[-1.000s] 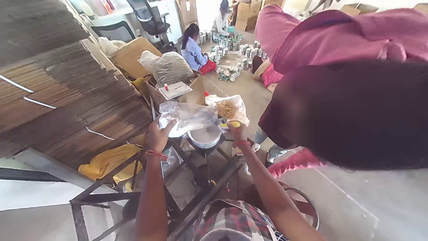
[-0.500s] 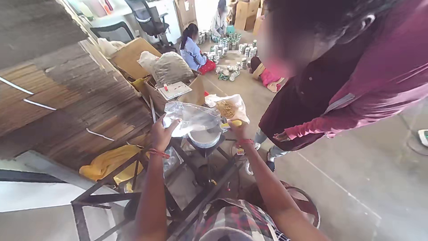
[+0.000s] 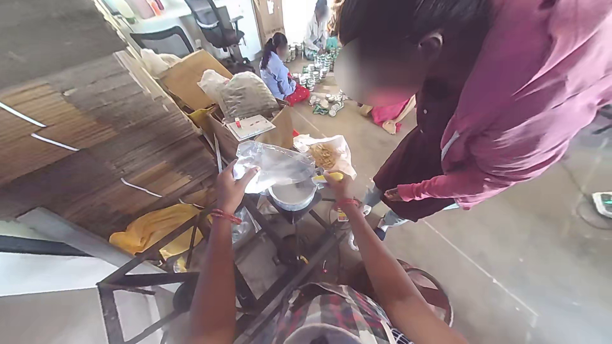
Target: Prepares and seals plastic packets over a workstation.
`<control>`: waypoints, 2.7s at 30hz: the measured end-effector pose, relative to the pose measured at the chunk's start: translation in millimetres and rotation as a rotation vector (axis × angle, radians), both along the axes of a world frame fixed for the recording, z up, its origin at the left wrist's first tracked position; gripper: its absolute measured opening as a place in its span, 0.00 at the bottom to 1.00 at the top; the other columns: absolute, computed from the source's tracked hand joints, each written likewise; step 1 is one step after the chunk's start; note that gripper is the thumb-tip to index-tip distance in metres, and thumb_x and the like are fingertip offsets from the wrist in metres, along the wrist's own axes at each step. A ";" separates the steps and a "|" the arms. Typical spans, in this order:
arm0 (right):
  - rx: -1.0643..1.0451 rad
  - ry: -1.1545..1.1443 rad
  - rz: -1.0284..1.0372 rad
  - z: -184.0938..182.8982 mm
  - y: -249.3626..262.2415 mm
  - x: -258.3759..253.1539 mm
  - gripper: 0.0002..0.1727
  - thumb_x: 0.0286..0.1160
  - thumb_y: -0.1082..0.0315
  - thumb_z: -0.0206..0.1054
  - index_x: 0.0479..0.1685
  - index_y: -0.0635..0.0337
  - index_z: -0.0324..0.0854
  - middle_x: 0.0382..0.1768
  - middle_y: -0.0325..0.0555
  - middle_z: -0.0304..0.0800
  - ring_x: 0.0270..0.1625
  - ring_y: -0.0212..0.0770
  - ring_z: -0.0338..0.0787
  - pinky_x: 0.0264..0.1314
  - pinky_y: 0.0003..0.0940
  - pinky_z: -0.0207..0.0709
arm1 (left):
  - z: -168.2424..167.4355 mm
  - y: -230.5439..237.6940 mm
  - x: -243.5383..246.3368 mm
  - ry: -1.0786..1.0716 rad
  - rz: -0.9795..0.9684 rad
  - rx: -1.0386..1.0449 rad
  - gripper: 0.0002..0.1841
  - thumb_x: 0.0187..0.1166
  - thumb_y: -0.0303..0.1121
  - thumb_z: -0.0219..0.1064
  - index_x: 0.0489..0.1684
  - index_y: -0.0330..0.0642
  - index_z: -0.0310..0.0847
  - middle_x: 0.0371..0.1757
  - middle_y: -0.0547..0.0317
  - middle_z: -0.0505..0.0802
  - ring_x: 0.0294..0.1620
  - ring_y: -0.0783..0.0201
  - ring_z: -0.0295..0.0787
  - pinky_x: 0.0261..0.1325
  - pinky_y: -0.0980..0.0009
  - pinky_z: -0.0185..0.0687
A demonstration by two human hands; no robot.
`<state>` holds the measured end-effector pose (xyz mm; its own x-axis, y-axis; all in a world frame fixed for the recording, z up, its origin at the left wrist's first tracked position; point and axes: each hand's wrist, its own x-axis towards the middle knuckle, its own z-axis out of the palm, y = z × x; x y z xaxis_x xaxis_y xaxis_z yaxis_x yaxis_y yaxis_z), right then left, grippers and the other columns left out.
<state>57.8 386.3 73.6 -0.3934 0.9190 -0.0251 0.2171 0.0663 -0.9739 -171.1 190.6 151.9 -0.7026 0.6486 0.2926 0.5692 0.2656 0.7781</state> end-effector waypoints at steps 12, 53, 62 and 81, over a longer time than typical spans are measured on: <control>-0.040 -0.017 -0.008 6.9 -0.7 1.4 0.14 0.81 0.62 0.72 0.52 0.64 0.89 0.38 0.51 0.94 0.36 0.40 0.93 0.47 0.43 0.90 | -2.3 0.4 -2.2 0.004 0.003 0.006 0.32 0.77 0.49 0.75 0.72 0.34 0.79 0.60 0.35 0.91 0.61 0.43 0.90 0.68 0.39 0.78; -0.048 0.010 0.044 10.9 -2.7 8.4 0.14 0.80 0.63 0.72 0.52 0.65 0.88 0.39 0.52 0.93 0.36 0.41 0.94 0.45 0.42 0.91 | 4.6 6.9 -2.9 0.029 0.023 -0.040 0.30 0.77 0.51 0.75 0.70 0.37 0.81 0.56 0.36 0.92 0.58 0.40 0.90 0.65 0.35 0.78; -0.055 0.065 -0.006 -2.9 2.4 3.3 0.13 0.79 0.64 0.72 0.49 0.68 0.88 0.34 0.51 0.93 0.32 0.38 0.93 0.42 0.39 0.91 | 17.1 13.7 4.1 0.071 -0.032 -0.078 0.28 0.79 0.47 0.74 0.68 0.33 0.82 0.55 0.34 0.92 0.58 0.39 0.90 0.65 0.36 0.78; -0.137 0.129 -0.047 -10.0 0.2 5.4 0.12 0.79 0.67 0.72 0.48 0.69 0.88 0.34 0.52 0.94 0.31 0.39 0.94 0.41 0.36 0.92 | 11.4 11.3 -2.9 0.032 0.008 -0.008 0.32 0.78 0.49 0.74 0.71 0.32 0.79 0.59 0.32 0.90 0.62 0.39 0.88 0.69 0.38 0.77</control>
